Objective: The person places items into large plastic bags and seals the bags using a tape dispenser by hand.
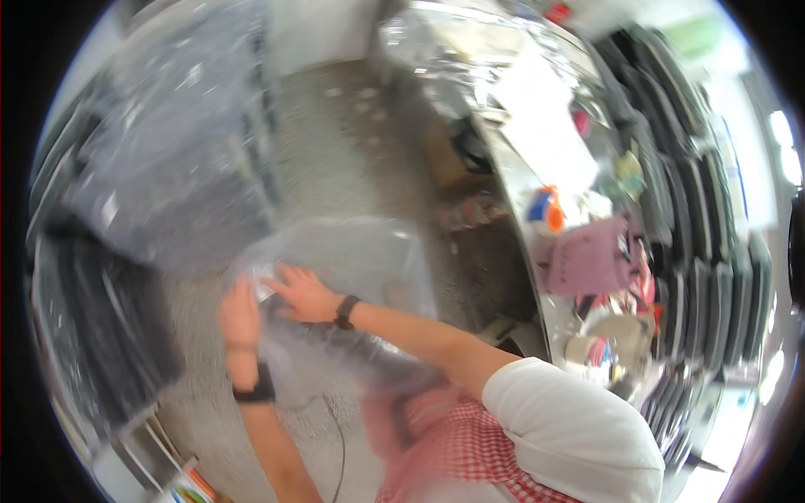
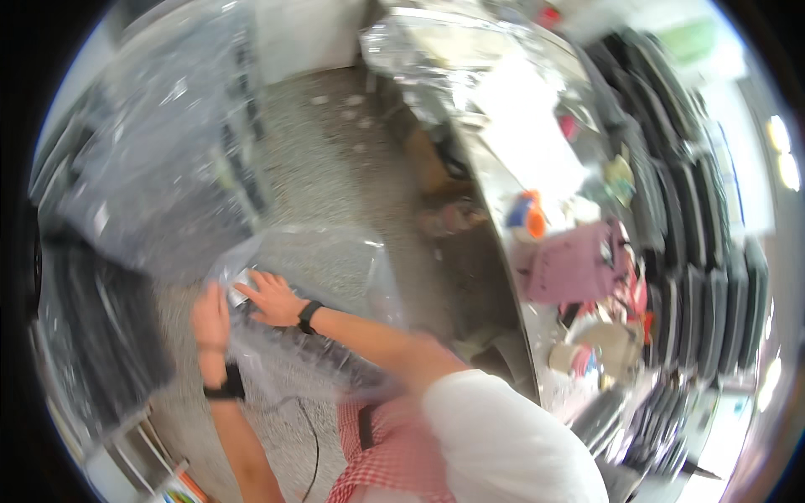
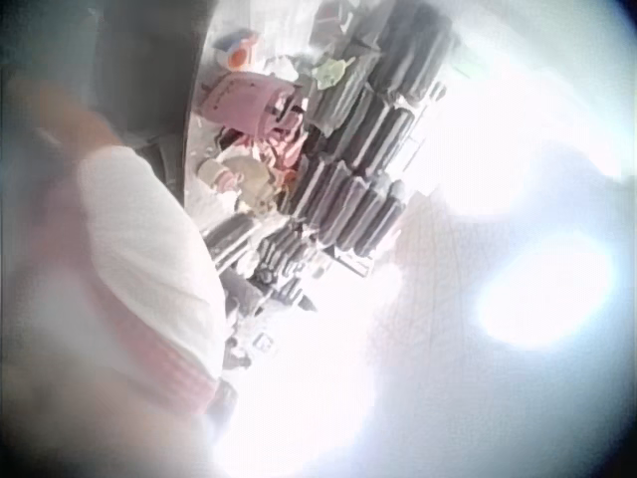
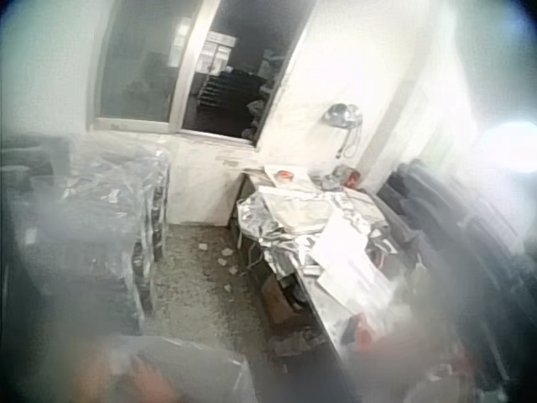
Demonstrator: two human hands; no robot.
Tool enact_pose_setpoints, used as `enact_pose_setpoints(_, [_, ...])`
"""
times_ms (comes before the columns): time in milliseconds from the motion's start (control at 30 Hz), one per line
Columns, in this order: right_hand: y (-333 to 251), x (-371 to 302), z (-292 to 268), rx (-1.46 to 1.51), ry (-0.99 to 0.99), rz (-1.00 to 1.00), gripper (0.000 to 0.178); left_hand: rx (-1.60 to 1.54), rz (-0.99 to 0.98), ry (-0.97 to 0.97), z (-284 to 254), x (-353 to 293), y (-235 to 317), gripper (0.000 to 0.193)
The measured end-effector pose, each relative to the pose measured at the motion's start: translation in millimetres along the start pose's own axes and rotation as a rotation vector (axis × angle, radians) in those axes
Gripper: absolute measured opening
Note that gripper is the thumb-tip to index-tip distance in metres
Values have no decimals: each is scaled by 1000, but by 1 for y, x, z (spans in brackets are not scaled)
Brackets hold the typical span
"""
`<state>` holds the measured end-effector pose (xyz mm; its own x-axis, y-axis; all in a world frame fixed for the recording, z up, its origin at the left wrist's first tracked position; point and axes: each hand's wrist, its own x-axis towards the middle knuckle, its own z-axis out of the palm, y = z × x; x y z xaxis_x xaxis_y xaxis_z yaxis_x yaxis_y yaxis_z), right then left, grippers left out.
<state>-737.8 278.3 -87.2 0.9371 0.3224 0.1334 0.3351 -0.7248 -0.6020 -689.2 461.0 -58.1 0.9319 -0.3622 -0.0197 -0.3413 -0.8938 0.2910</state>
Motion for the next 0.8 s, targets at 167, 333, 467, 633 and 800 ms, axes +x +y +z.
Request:
enact_pose_setpoints(167, [85,-24,-191,245,96,31,17,115,-56,-196,70,-75,2,10])
enact_pose_setpoints(333, [209,-168,-294,-154,523,1081,33,54,40,-76,41,-59,23,7])
enact_pose_setpoints(467, [357,-307,-289,-759,475,1476,48,-67,150,116,49,-59,13,4])
enact_pose_setpoints(633, [395,-345,-284,-530,565,1665,39,-125,-299,-152,17,-37,56,31])
enact_pose_setpoints(800, [347,-341,-307,552,980,1130,37,46,-176,-342,10,-29,52,66])
